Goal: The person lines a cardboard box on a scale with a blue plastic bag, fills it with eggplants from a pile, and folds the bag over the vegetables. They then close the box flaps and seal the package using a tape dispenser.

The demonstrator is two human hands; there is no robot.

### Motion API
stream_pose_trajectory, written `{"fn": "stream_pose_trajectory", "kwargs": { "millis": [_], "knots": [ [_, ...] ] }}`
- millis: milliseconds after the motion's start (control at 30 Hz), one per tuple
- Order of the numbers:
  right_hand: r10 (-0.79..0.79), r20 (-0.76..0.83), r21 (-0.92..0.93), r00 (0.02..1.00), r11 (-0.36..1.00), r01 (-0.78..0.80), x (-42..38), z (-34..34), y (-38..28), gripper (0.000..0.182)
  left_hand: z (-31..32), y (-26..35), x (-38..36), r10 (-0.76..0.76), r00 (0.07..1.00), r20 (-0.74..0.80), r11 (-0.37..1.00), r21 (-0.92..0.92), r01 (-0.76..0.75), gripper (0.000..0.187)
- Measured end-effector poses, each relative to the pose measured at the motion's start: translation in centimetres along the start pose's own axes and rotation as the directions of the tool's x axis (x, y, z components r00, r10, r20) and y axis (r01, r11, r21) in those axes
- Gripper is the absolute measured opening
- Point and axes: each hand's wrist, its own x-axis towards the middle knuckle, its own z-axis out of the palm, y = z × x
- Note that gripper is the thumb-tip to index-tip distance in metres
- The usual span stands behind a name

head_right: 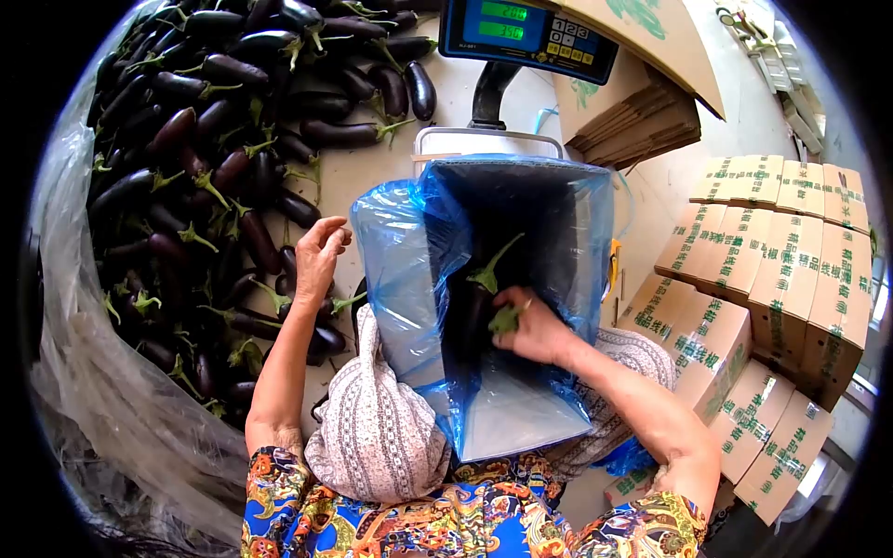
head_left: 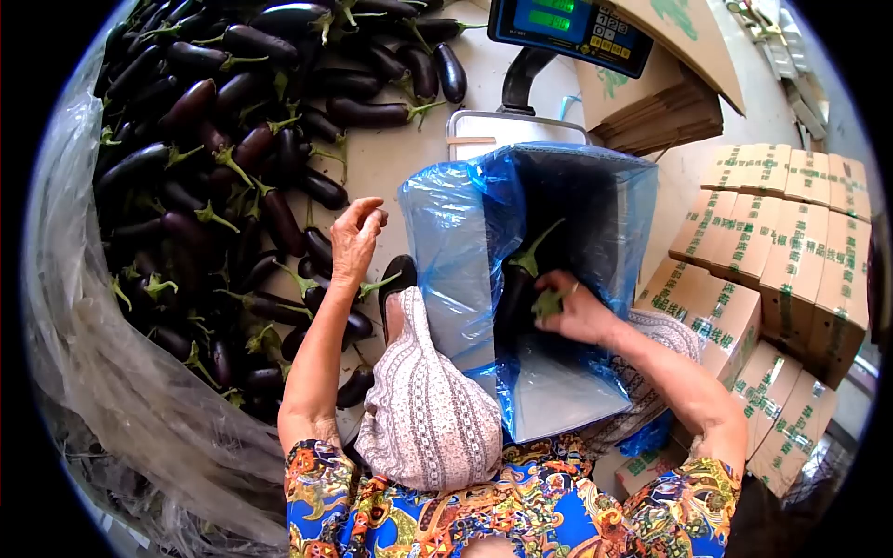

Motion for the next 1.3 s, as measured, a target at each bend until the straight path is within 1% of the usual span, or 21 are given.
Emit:
{"fn": "stream_pose_trajectory", "kwargs": {
  "millis": [33, 67, 167, 200, 300, 333, 433, 500, 567, 633, 667, 767, 800, 900, 933, 1033, 1067, 1167, 1200, 1233, 1300],
  "knots": [
    [0.175, 0.009, 0.287, 0.985, 0.943, -0.17, 0.8, -0.3, 0.5, 0.051, 0.2, -0.5, 0.6, -0.034, 0.999, -0.001, 0.999, -0.039, 0.034, 0.022],
    [0.201, -0.025, 0.477, 0.979, 0.863, -0.165, 1.3, -0.1, 1.3, 0.041, 0.4, -1.0, 1.1, -0.07, 0.998, 0.002, 0.994, -0.078, 0.07, 0.022],
    [0.165, -0.065, 0.443, 0.984, 0.888, -0.12, 3.1, 0.2, 0.9, 0.032, 1.3, -2.5, 1.8, -0.127, 0.992, 0.027, 0.983, -0.134, 0.129, 0.024],
    [0.114, -0.271, 0.395, 0.956, 0.919, 0.003, 3.6, 1.4, 0.5, 0.032, 1.6, -3.2, 2.0, -0.141, 0.989, 0.034, 0.979, -0.145, 0.145, 0.024],
    [0.298, -0.108, 0.519, 0.949, 0.83, -0.201, 8.1, 1.3, 5.2, 0.038, 1.9, -5.3, 2.7, -0.15, 0.988, 0.04, 0.975, -0.161, 0.155, 0.023],
    [0.416, -0.042, 0.634, 0.908, 0.714, -0.298, 8.4, 0.6, 3.4, 0.053, 1.9, -5.3, 3.0, -0.123, 0.992, -0.002, 0.988, -0.092, 0.122, 0.024],
    [0.428, -0.313, 0.458, 0.848, 0.85, -0.259, 10.0, 1.3, 0.4, 0.054, 1.2, -4.4, 5.2, 0.177, 0.98, -0.091, 0.934, 0.329, -0.138, 0.027],
    [0.247, -0.43, 0.173, 0.868, 0.967, -0.189, 9.5, 3.1, 1.4, 0.052, 1.1, -2.7, 7.6, 0.437, 0.896, -0.072, 0.762, 0.559, -0.327, 0.029],
    [-0.022, -0.548, -0.063, 0.836, 0.998, -0.016, 8.5, 5.0, 2.5, 0.056, 1.8, -1.6, 10.3, 0.504, 0.863, -0.024, 0.707, 0.585, -0.397, 0.044],
    [0.13, -0.5, 0.132, 0.856, 0.988, -0.073, 8.0, 5.3, 2.9, 0.065, 3.0, -0.9, 13.5, 0.633, 0.772, 0.058, 0.547, 0.672, -0.499, 0.053],
    [0.208, -0.468, 0.23, 0.859, 0.967, -0.109, 8.0, 5.0, 3.2, 0.069, 3.6, -0.7, 14.6, 0.581, 0.802, 0.138, 0.482, 0.735, -0.476, 0.061],
    [0.284, -0.421, 0.024, 0.861, 0.953, -0.303, 8.1, 4.1, 2.1, 0.078, 5.3, -2.4, 18.1, 0.486, 0.81, 0.327, 0.28, 0.82, -0.499, 0.069],
    [0.412, -0.259, 0.088, 0.874, 0.911, -0.403, 8.0, 2.9, 1.4, 0.082, 5.6, -2.8, 19.0, 0.468, 0.814, 0.345, 0.207, 0.852, -0.48, 0.066],
    [0.249, -0.056, 0.02, 0.967, 0.968, -0.248, 8.1, 1.4, 2.7, 0.077, 6.7, -4.8, 21.1, 0.492, 0.808, 0.325, -0.008, 0.929, -0.369, 0.033],
    [0.315, 0.031, 0.102, 0.949, 0.943, -0.316, 6.8, 0.4, 0.5, 0.071, 6.7, -5.2, 21.1, 0.527, 0.789, 0.314, -0.001, 0.929, -0.37, 0.031],
    [0.139, 0.135, 0.158, 0.981, 0.974, -0.16, 5.5, -1.2, 0.2, 0.067, 5.9, -4.9, 20.8, 0.533, 0.77, 0.351, -0.023, 0.915, -0.402, 0.039],
    [0.161, 0.121, 0.09, 0.98, 0.981, -0.172, 5.6, -1.0, 1.5, 0.066, 5.5, -3.9, 20.3, 0.591, 0.718, 0.368, -0.036, 0.901, -0.433, 0.021],
    [0.257, -0.144, -0.097, 0.956, 0.957, -0.272, 6.3, -0.9, -0.9, 0.066, 3.6, 2.3, 19.0, 0.679, 0.695, 0.238, 0.175, 0.866, -0.468, 0.029],
    [0.276, -0.11, -0.109, 0.955, 0.952, -0.287, 7.2, -1.2, -0.7, 0.065, 2.0, 4.1, 18.7, 0.681, 0.72, 0.138, 0.388, 0.765, -0.514, 0.033],
    [0.289, -0.077, -0.123, 0.954, 0.947, -0.297, 8.3, -1.6, -0.2, 0.065, 0.6, 7.3, 16.9, 0.458, 0.889, -0.027, 0.733, 0.578, -0.359, 0.036],
    [0.244, -0.054, -0.118, 0.968, 0.961, -0.249, 8.9, -1.9, 0.3, 0.064, -2.7, 11.7, 13.9, 0.438, 0.892, -0.116, 0.825, 0.445, -0.347, 0.034]
  ]
}}
